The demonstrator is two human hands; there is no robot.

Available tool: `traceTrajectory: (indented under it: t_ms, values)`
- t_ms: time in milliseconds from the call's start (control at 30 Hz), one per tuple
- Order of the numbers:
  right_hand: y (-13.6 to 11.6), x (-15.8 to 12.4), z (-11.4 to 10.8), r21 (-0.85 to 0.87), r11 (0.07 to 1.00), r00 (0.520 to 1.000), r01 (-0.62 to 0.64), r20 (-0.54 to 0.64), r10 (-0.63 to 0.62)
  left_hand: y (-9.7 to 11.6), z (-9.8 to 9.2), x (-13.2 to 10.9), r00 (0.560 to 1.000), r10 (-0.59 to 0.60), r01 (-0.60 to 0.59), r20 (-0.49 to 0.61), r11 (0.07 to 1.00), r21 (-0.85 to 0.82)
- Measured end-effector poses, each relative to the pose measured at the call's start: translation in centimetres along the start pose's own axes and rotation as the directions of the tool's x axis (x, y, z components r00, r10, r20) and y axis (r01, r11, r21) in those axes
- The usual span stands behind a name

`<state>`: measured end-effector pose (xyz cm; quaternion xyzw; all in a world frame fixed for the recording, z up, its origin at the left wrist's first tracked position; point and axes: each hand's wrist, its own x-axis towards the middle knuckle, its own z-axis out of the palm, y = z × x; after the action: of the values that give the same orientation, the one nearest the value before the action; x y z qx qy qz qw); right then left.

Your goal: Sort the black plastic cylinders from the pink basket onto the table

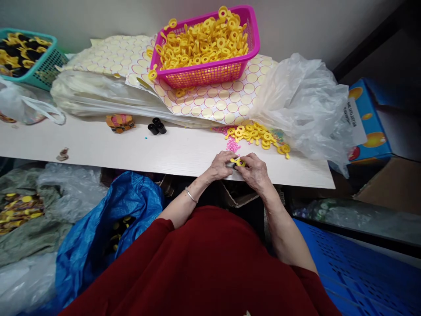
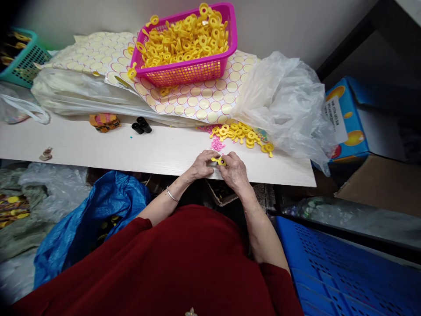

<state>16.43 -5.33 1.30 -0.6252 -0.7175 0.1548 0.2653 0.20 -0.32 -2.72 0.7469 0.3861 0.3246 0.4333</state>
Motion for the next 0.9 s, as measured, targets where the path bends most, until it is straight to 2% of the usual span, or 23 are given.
traceTrajectory:
  t_ms: [67, 133, 200, 267, 333, 433, 500, 533, 767, 900]
  values:
    - [-0.1, 0.2, 0.0, -0.003, 1.0, 1.0, -0.004, 0.0, 0.004, 0.1, -0.3, 0.0, 0.999, -0.024, 0.016, -0.028, 0.968, -0.25]
    - [-0.2, 0.2, 0.0, 0.018, 1.0, 1.0, -0.02, -0.008, 0.02, 0.6, -0.2, 0.1, 0.994, -0.1, 0.073, -0.053, 0.924, -0.375]
    - [-0.3, 0.1, 0.1, 0.09, 0.994, 0.997, -0.06, -0.035, 0.063, 1.2, 0.4, 0.2, 0.983, -0.176, 0.143, -0.057, 0.919, -0.368]
    - [-0.3, -0.2, 0.2, 0.241, 0.964, 0.99, -0.114, -0.053, 0.131, 1.8, 1.1, 0.4, 0.969, -0.24, 0.21, -0.058, 0.924, -0.32]
    - [-0.4, -0.6, 0.4, 0.467, 0.863, 0.972, -0.193, -0.031, 0.235, 2.2, 1.5, 0.4, 0.956, -0.285, 0.252, -0.074, 0.922, -0.293]
    - [-0.8, -0.8, 1.1, 0.775, 0.538, 0.894, -0.331, 0.076, 0.441, 2.6, 1.8, 0.3, 0.943, -0.316, 0.276, -0.103, 0.917, -0.287]
    - [-1.1, -0.6, 1.7, 0.861, 0.358, 0.831, -0.361, 0.123, 0.542, 2.8, 1.9, 0.2, 0.931, -0.347, 0.301, -0.117, 0.907, -0.295]
    - [-1.3, -0.5, 2.0, 0.877, 0.315, 0.811, -0.363, 0.13, 0.571, 2.9, 1.9, 0.2, 0.924, -0.363, 0.314, -0.125, 0.901, -0.299]
    - [-1.6, -0.6, 2.5, 0.879, 0.18, 0.736, -0.441, 0.24, 0.633, 3.3, 2.7, -0.5, 0.909, -0.378, 0.309, -0.177, 0.894, -0.324]
    - [-1.6, -0.6, 2.4, 0.873, 0.148, 0.708, -0.465, 0.266, 0.655, 3.4, 3.0, -0.6, 0.882, -0.435, 0.338, -0.18, 0.852, -0.4]
